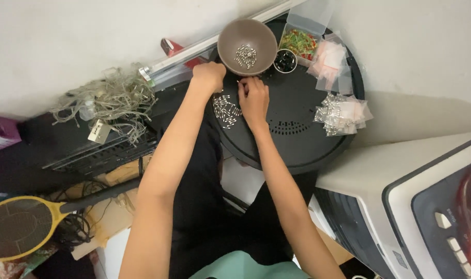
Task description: Picking up small metal rings from a surface and placing them into a small plastic bag.
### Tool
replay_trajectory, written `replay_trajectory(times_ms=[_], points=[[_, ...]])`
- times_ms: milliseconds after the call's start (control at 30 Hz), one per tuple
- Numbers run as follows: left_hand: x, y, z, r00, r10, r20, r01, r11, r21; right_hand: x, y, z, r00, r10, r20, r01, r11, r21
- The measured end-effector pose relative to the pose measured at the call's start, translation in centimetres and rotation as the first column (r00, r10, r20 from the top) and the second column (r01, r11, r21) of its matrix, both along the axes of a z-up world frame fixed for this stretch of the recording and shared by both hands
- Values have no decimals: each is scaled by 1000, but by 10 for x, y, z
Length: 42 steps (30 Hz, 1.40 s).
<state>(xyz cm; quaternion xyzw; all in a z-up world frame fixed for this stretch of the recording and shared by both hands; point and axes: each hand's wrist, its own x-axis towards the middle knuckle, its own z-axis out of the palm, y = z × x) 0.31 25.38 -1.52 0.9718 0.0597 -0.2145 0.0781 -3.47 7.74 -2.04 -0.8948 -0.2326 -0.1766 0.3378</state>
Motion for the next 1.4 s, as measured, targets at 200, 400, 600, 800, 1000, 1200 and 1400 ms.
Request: replay_trajectory(times_ms=[200,400,600,800,1000,1200,1400], points=[[-24,-24,72,957,-196,-215,132,952,-277,-1,-6,0,997,49,-66,-36,980,195],[-8,-63,77,918,-351,-186,248,871,-424,7,-29,-7,994,34,-101,5,934,358],[39,-106,-3,922,-365,-129,278,855,-437,13,-89,3,989,-97,-108,121,961,249],[57,-128,-44,913,-386,-135,314,873,-374,8,-109,-11,968,-248,-31,247,969,-26],[44,-136,-17,962,-247,116,270,923,-275,7,-104,-2,946,-323,0,323,946,-26],[28,-146,-11,954,-165,250,242,916,-319,8,-112,-3,936,-352,-26,352,936,-7],[19,-150,-1,941,-155,302,245,925,-290,6,-112,0,950,-310,-36,311,950,35]])
